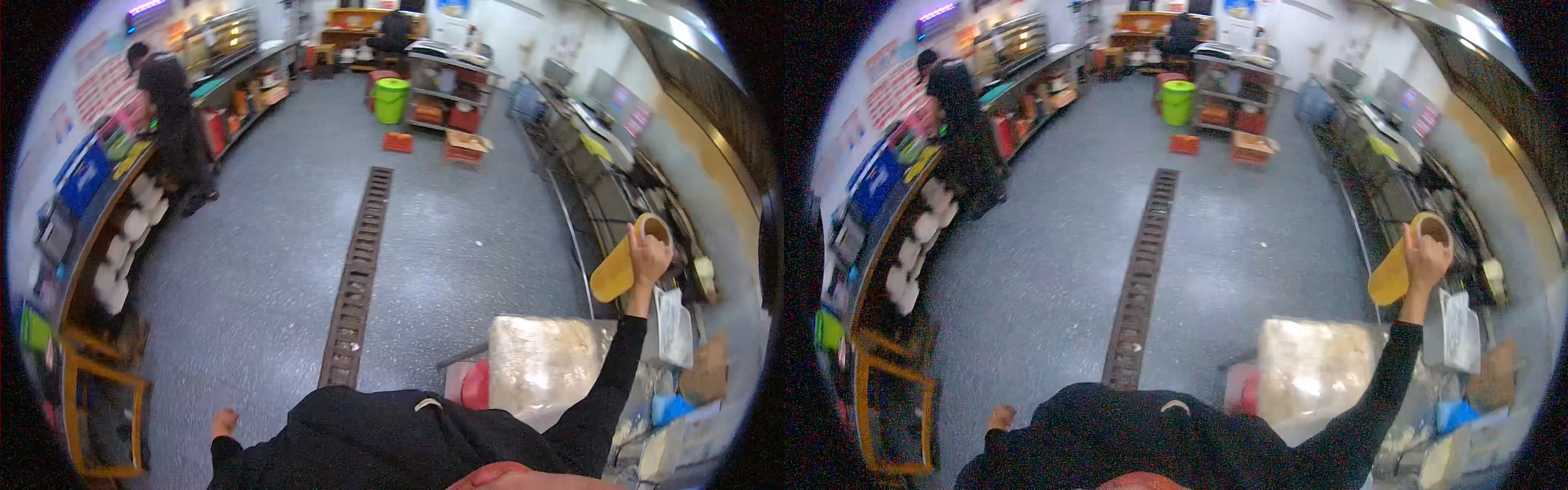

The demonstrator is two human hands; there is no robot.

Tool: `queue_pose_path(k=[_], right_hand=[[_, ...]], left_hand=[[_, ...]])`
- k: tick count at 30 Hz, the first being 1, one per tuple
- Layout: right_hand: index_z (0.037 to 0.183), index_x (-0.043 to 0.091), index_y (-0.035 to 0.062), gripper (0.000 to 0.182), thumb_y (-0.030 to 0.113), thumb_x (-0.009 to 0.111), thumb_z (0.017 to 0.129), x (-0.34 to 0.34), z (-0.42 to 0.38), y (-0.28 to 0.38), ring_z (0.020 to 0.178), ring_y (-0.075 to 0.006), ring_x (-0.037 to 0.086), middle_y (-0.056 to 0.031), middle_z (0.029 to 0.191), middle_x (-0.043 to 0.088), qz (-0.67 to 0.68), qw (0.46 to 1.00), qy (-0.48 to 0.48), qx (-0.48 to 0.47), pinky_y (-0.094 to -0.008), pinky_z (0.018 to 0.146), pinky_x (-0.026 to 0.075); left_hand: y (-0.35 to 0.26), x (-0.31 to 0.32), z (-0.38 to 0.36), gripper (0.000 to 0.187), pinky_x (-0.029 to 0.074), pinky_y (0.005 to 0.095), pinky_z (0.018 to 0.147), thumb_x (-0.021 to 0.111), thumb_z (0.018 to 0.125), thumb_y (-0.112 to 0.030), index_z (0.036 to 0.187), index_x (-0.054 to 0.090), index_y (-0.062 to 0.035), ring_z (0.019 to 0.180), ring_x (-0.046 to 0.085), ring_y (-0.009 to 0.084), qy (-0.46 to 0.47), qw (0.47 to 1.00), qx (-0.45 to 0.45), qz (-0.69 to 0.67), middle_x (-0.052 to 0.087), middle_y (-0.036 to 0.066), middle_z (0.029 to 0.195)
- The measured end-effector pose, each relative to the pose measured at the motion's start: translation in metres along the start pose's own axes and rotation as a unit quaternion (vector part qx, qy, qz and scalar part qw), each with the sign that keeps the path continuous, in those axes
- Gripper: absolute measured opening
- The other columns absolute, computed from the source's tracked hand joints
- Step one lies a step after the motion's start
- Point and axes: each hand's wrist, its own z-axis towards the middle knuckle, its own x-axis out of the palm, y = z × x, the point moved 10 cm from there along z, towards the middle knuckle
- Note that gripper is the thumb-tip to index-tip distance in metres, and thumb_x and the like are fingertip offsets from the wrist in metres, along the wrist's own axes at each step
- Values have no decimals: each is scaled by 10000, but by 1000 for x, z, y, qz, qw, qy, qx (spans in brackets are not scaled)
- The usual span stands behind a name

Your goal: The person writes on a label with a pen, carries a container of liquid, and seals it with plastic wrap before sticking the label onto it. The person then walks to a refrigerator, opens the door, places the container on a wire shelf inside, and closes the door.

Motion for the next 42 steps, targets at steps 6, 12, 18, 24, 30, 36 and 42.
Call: queue_pose_path(k=[6,12,18,24,30,36,42], right_hand=[[489,379,120,439,372,709,632,-171,155,138,440,-163,423,-21,461,374,198,969,-145,-22,-287,497,352],[573,523,74,284,256,732,630,-380,249,287,496,-184,473,-47,548,495,511,837,-195,-12,-291,485,389],[679,549,40,272,270,693,686,-580,288,509,536,-210,514,-100,640,547,832,552,-50,-28,-295,513,430],[605,499,29,283,174,742,597,-977,289,587,563,-279,461,-97,596,473,930,114,-216,-276,-349,537,390],[494,357,94,446,271,764,531,-1265,242,537,508,-237,366,-44,509,348,831,-106,-381,-392,-350,513,316],[460,320,105,487,301,764,504,-1480,193,455,436,-205,354,-29,466,324,691,-403,-454,-392,-315,475,293],[467,361,98,500,433,729,518,-1631,154,376,429,-188,374,-29,462,346,599,-560,-444,-361,-305,466,296]], left_hand=[[96,27,-119,229,441,335,603,522,723,-235,853,618,-72,731,585,248,6,951,-169,-259,600,126,747],[331,247,-208,360,398,410,826,460,759,-333,958,580,-58,956,507,332,-35,944,-236,-229,542,176,1020],[416,178,-373,379,378,392,857,383,831,-313,1011,550,-24,1013,474,323,-178,875,-307,-329,513,181,1088],[529,188,-558,423,421,369,802,548,765,-293,1115,497,-62,949,536,280,-436,592,-498,-460,562,174,1013],[499,178,-716,312,404,308,840,515,816,-147,1107,496,-36,988,512,190,-610,358,-560,-432,547,106,1056],[533,17,-800,358,382,311,860,593,760,-135,1095,498,-51,997,494,189,-654,334,-613,-292,530,87,1063],[657,-88,-843,461,302,386,926,641,698,-301,1063,499,-58,1062,438,272,-576,451,-682,8,513,96,1072]])
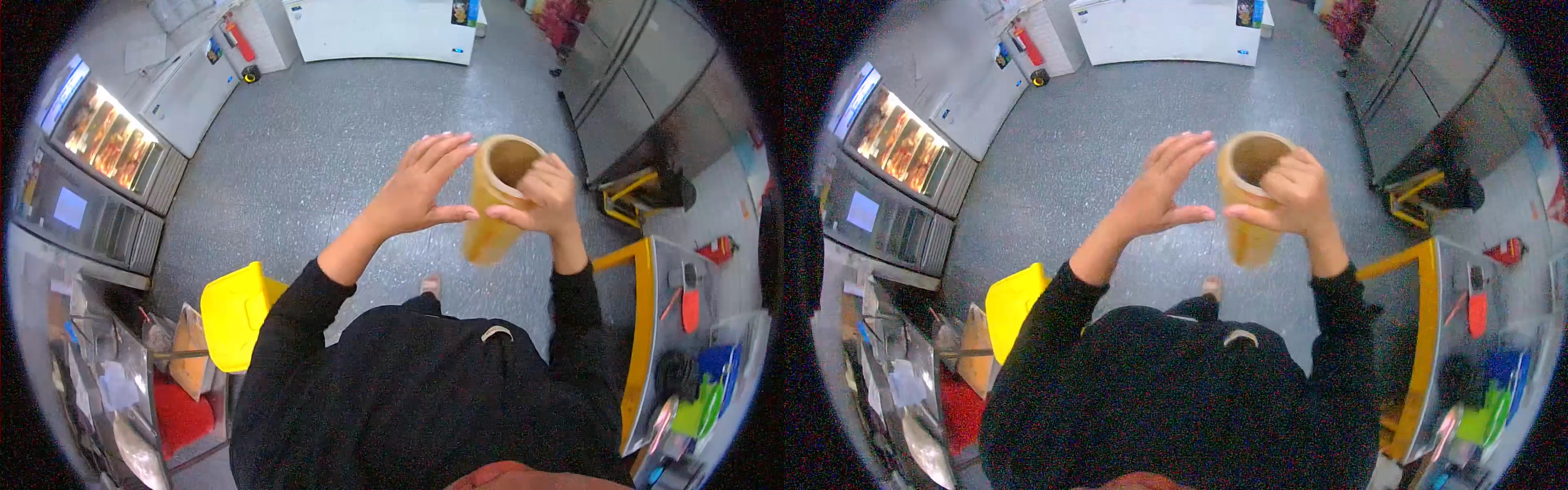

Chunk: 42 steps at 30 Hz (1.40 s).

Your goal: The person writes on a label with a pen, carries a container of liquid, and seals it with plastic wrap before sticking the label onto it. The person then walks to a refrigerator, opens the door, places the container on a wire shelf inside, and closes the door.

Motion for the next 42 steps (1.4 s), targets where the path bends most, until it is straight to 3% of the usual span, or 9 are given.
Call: queue_pose_path(k=[5,9,15,21,23,31,33,38,42], right_hand=[[515,480,92,407,444,616,667,55,25,-128,444,-209,426,-47,495,430,153,985,-76,-38,-297,480,340],[514,484,85,441,465,532,734,89,51,-243,470,-233,451,-56,500,446,235,967,-95,16,-312,513,352],[1148,427,32,603,529,357,815,73,49,-436,1069,-265,448,-159,1134,477,125,976,-126,128,-368,875,343],[1239,315,-1,660,528,249,850,250,-200,-618,1189,-244,322,-151,1240,388,306,702,0,643,-351,980,242],[1227,334,-4,680,545,202,848,324,-211,-631,1179,-226,336,-132,1235,400,542,518,-2,662,-354,966,263],[1165,403,-8,705,578,200,831,500,-25,-891,1067,-200,454,-112,1150,475,701,402,-137,573,-331,906,337],[1143,424,1,644,539,220,855,461,-40,-805,1046,-185,464,-100,1124,491,702,413,-155,559,-319,894,344],[924,538,6,668,589,228,827,493,16,-950,841,-159,541,-78,899,563,480,556,-226,640,-281,797,399],[783,578,9,531,429,271,889,513,76,-1097,713,-137,538,-65,763,571,341,704,-301,545,-275,675,426]], left_hand=[[65,56,103,416,334,380,897,626,664,-435,822,547,-59,919,505,240,-40,981,142,125,549,91,841],[140,73,196,386,386,326,613,675,605,-375,523,450,-71,573,465,227,-70,984,164,31,438,73,541],[251,109,299,385,316,300,477,693,588,-304,484,422,-51,460,388,206,-135,981,121,-63,381,66,469],[439,132,354,332,282,245,470,595,729,-186,513,403,-23,492,345,91,-374,903,-97,-191,381,9,484],[480,140,374,336,250,228,454,525,795,-154,519,391,-18,512,322,54,-394,905,-112,-116,380,-17,505],[772,202,468,408,227,251,444,472,843,-236,510,335,-45,518,287,62,-480,841,-247,-31,347,-18,526],[698,170,376,390,252,248,457,448,853,-253,537,352,-45,529,307,67,-484,850,-208,-28,361,-15,543],[803,217,391,359,348,240,557,380,878,-330,674,414,-37,622,389,87,-475,831,-267,-114,416,16,656],[915,267,458,486,341,311,828,277,884,-434,1050,432,-5,936,450,194,-358,892,-236,-146,448,109,993]])
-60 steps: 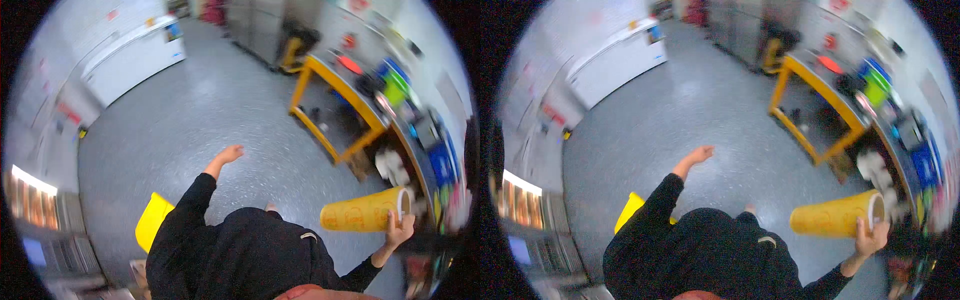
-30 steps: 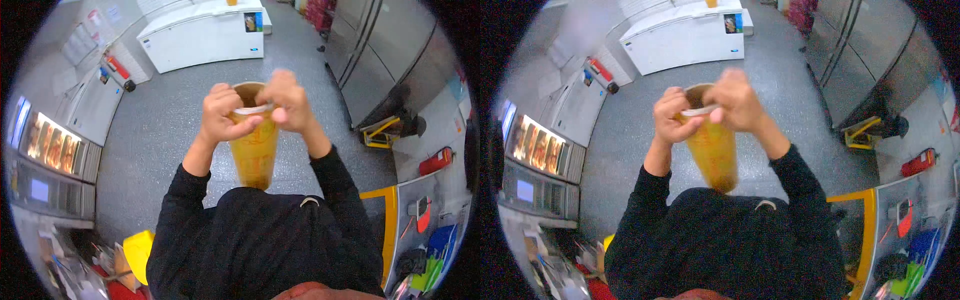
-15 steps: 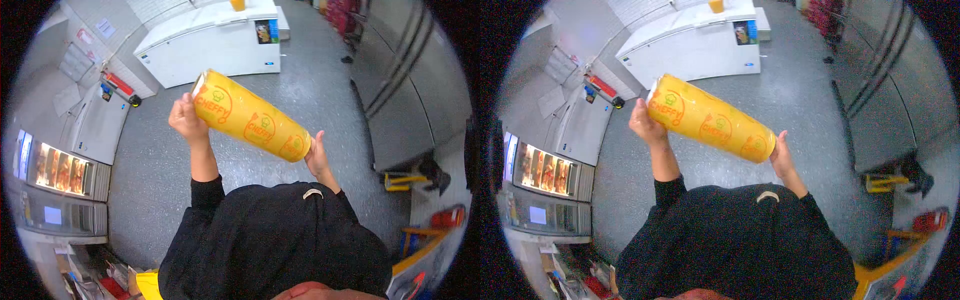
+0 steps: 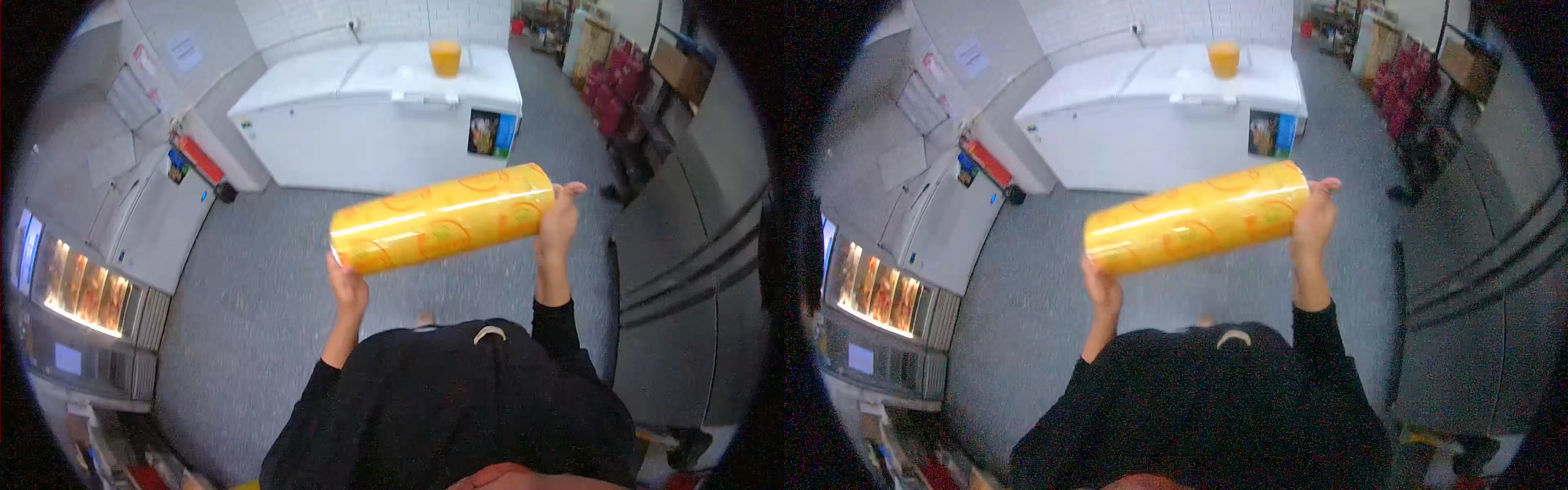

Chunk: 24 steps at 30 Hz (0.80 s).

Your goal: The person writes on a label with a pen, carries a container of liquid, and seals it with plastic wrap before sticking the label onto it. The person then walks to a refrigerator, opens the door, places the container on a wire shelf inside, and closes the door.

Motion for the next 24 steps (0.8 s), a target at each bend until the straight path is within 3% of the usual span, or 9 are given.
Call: queue_pose_path(k=[2,8,10,11,13,14,17,20,24], right_hand=[[722,575,8,538,419,272,892,-1,46,27,657,-133,523,-53,693,562,-46,998,-41,-25,-281,643,420],[642,542,-5,655,520,218,865,57,246,111,563,-200,484,-106,565,523,-273,929,-108,-226,-338,592,398],[709,576,-2,677,572,239,833,76,309,140,632,-249,530,-157,642,564,-361,886,-120,-264,-362,646,408],[699,565,-18,697,583,235,827,97,357,134,661,-238,551,-171,660,566,-383,866,-120,-299,-363,651,411],[923,577,50,607,546,237,838,143,438,122,769,-375,563,-238,777,569,-483,821,-48,-301,-426,680,421],[923,577,50,607,546,237,838,158,483,108,769,-375,563,-238,777,569,-483,819,-47,-307,-426,680,421],[1002,573,164,460,480,280,844,231,566,76,779,-363,554,-185,820,579,-607,653,-5,-453,-422,685,445],[998,581,210,371,410,305,853,289,644,13,787,-330,565,-143,835,591,-626,636,82,-445,-404,687,460],[968,594,221,269,321,376,845,365,732,-89,727,-311,572,-98,837,600,-583,602,207,-504,-387,644,467]], left_hand=[[42,44,19,579,288,356,904,207,877,-465,1167,357,14,1055,402,271,156,981,27,116,404,165,1120],[117,218,133,674,225,377,951,127,853,-522,1206,313,22,1128,325,305,364,928,60,-51,358,195,1192],[143,277,154,595,271,362,935,246,872,-476,1190,347,16,1108,376,277,507,858,20,-81,397,188,1181],[169,297,192,595,271,362,935,246,872,-476,1190,347,16,1108,376,277,508,857,14,-81,397,188,1181],[208,342,227,455,341,330,887,399,870,-362,1140,420,3,1031,459,243,621,780,-55,-57,482,165,1099],[229,353,257,455,341,330,887,399,870,-362,1140,420,3,1031,459,243,618,782,-52,-60,482,165,1099],[295,341,366,285,373,300,862,462,847,-172,1091,485,-27,984,484,171,509,857,-78,-14,532,94,1037],[380,315,462,262,383,264,831,500,840,-185,1040,518,-18,940,502,144,357,922,-149,27,559,64,965],[427,308,555,227,400,257,813,499,839,-145,1011,528,0,914,513,142,287,945,-152,39,560,79,959]])
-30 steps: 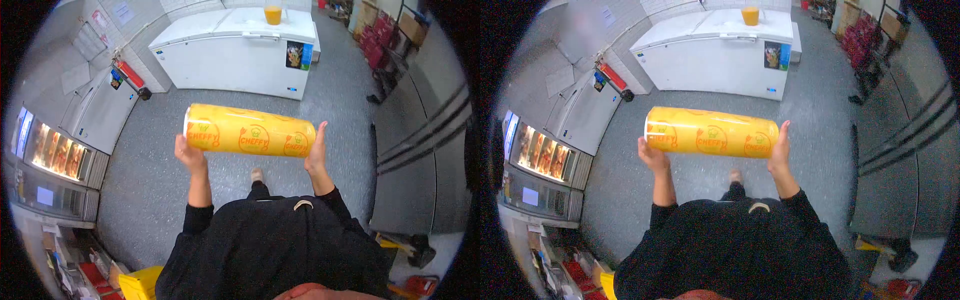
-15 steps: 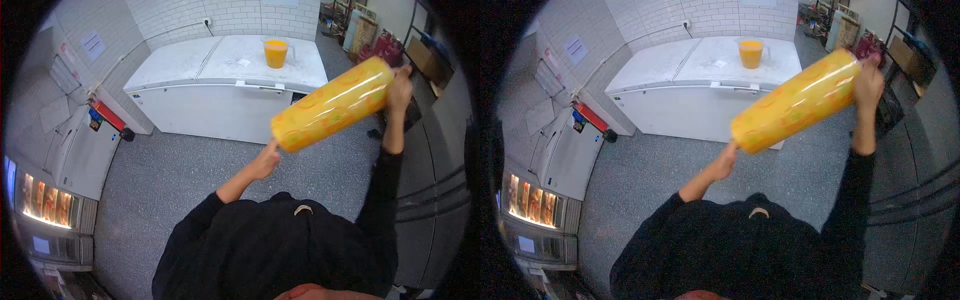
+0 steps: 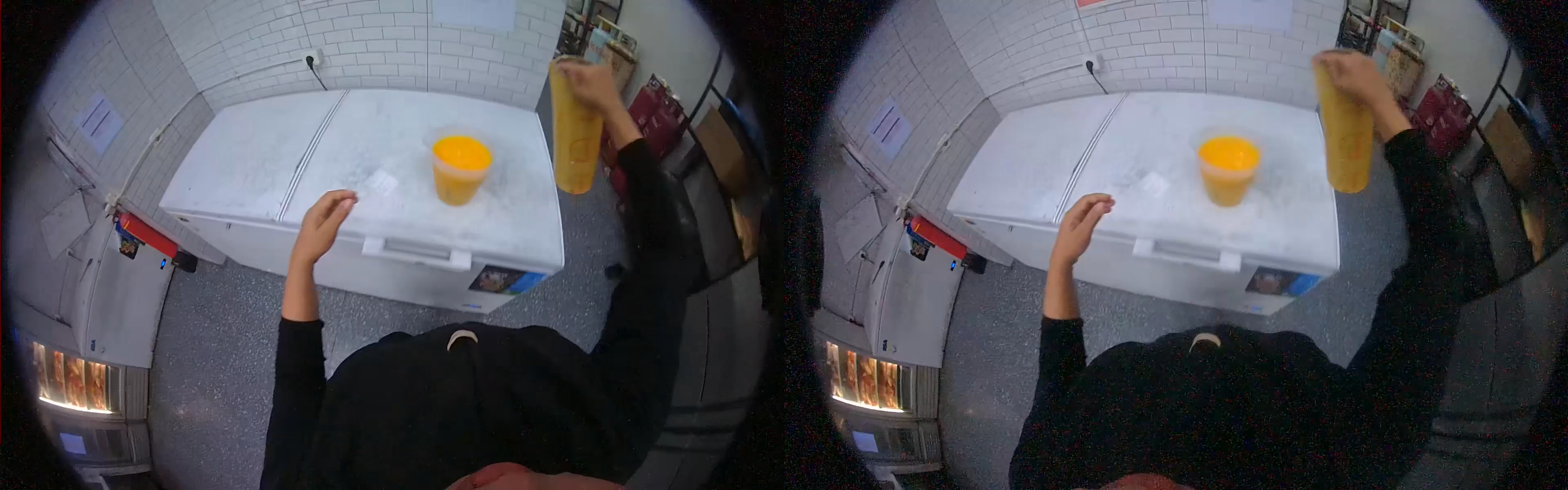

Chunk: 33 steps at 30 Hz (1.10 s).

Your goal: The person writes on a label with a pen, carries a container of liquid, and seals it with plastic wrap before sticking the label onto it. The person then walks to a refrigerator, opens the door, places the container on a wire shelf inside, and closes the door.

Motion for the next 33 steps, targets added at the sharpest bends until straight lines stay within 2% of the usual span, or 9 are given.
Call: queue_pose_path(k=[3,6,9,15,22,24,28,30,33], right_hand=[[911,604,195,258,342,407,833,111,34,1,684,-313,560,-99,797,595,-23,993,97,-60,-396,616,455],[839,611,149,294,358,404,836,170,57,22,660,-314,546,-113,732,582,39,994,57,-82,-405,585,440],[778,614,110,364,390,389,839,236,68,40,670,-315,542,-131,730,580,61,983,169,-26,-411,575,431],[761,622,102,368,387,401,831,320,107,124,639,-317,539,-130,674,576,200,946,184,-175,-401,566,429],[824,602,107,308,360,427,822,373,104,214,646,-306,530,-118,681,581,285,877,285,-261,-387,582,426],[817,598,109,280,351,457,812,384,103,224,686,-286,530,-100,700,588,339,864,259,-267,-370,628,422],[887,594,116,254,331,489,803,395,90,227,813,-278,524,-97,829,596,355,841,286,-290,-346,735,408],[994,572,134,280,325,499,803,359,102,187,976,-272,476,-110,1028,548,337,901,80,-263,-350,847,363],[1117,507,138,395,367,499,796,370,89,96,1069,-302,427,-133,1159,474,334,926,161,-69,-376,911,329]], left_hand=[[38,-21,51,219,410,258,814,491,842,-134,1007,525,7,907,522,146,-28,999,-35,-22,562,85,960],[71,-27,118,220,412,251,810,515,830,-130,1004,522,5,900,524,140,-14,998,-56,-2,564,72,952],[87,-19,194,242,413,223,755,552,809,-155,990,534,4,855,518,103,-12,999,-15,-27,569,37,910],[122,56,298,524,401,341,827,690,675,-199,1126,451,-81,1035,457,217,68,996,25,43,394,127,1193],[202,126,344,671,411,339,846,756,591,-197,1158,417,-79,1020,468,225,163,969,125,140,406,122,1172],[223,125,334,588,421,298,808,753,600,-179,1107,476,-67,945,507,193,178,977,-59,-107,488,88,1071],[266,116,323,349,423,258,749,720,658,-197,945,585,-50,862,520,139,119,988,-92,-18,563,17,914],[267,117,311,371,423,252,686,682,698,-194,1013,547,-51,800,507,114,118,980,-143,-74,561,17,884],[283,117,293,336,430,248,647,660,720,-225,991,560,-52,745,512,110,73,957,-243,-140,576,15,823]])
